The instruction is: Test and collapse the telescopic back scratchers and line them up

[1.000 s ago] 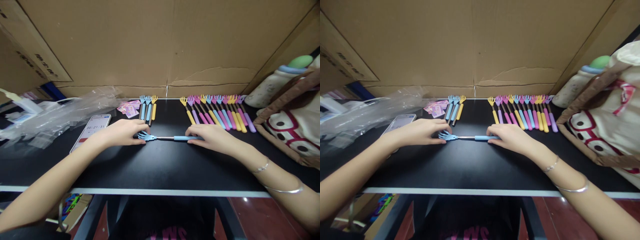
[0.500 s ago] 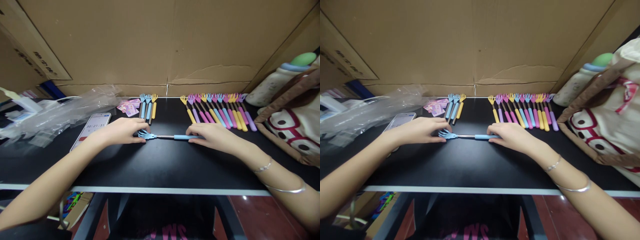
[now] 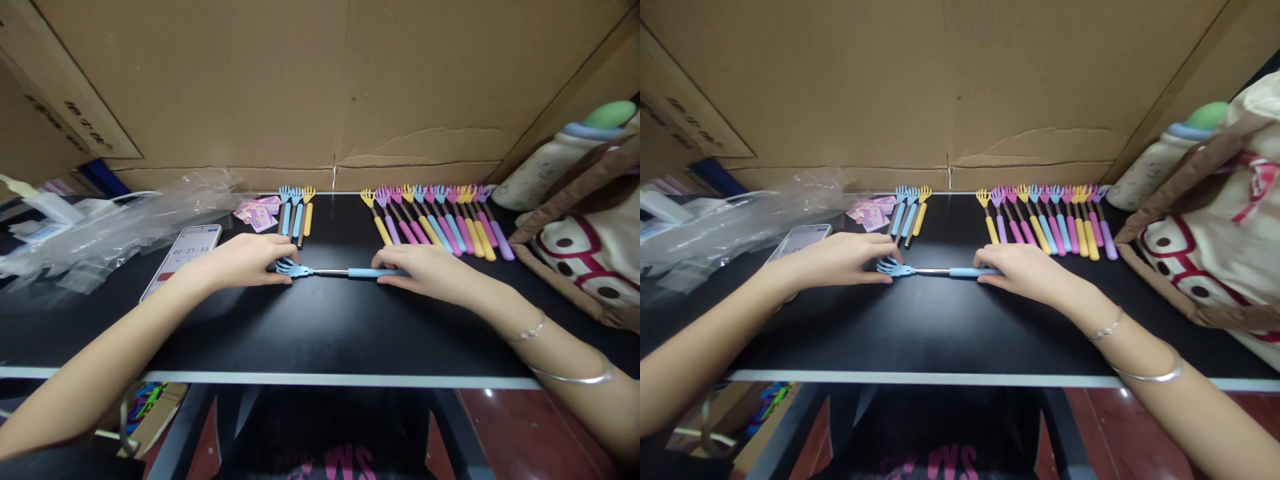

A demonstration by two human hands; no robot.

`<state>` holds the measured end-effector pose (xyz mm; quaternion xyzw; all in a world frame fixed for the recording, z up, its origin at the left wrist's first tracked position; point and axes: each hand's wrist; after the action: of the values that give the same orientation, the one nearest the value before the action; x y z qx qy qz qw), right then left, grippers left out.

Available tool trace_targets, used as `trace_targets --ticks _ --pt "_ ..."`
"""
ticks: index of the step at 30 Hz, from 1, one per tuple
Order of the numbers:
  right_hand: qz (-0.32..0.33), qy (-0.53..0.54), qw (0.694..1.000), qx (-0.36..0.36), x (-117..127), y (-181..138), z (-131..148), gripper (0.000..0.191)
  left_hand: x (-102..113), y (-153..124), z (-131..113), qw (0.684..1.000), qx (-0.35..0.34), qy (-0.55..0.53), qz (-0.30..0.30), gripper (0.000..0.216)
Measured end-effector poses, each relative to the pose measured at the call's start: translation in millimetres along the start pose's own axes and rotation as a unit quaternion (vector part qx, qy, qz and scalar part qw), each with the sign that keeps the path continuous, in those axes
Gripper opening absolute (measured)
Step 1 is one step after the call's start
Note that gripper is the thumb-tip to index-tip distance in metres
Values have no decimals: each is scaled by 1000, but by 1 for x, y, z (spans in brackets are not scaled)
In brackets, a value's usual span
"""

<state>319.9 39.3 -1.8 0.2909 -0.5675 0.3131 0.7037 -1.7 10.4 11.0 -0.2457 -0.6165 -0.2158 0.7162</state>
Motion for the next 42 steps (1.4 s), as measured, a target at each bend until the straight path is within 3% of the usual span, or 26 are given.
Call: trace_targets --ticks 17,42 --pt "4 -10 1000 4 -1 -1 -1 11 -7 3 1 997 -28 47 -47 23" --pt "1 -7 1000 5 0 -1 1 15 -4 3 -3 999 -21 39 -27 26"
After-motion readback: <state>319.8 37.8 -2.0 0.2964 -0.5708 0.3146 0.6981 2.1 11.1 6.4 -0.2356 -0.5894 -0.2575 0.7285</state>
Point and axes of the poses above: each hand's wrist, its own y-axis towards the middle knuckle, its own x-axis out of the back of the hand, z = x × y, and after that the axes turned 6 degrees about y, right-handed
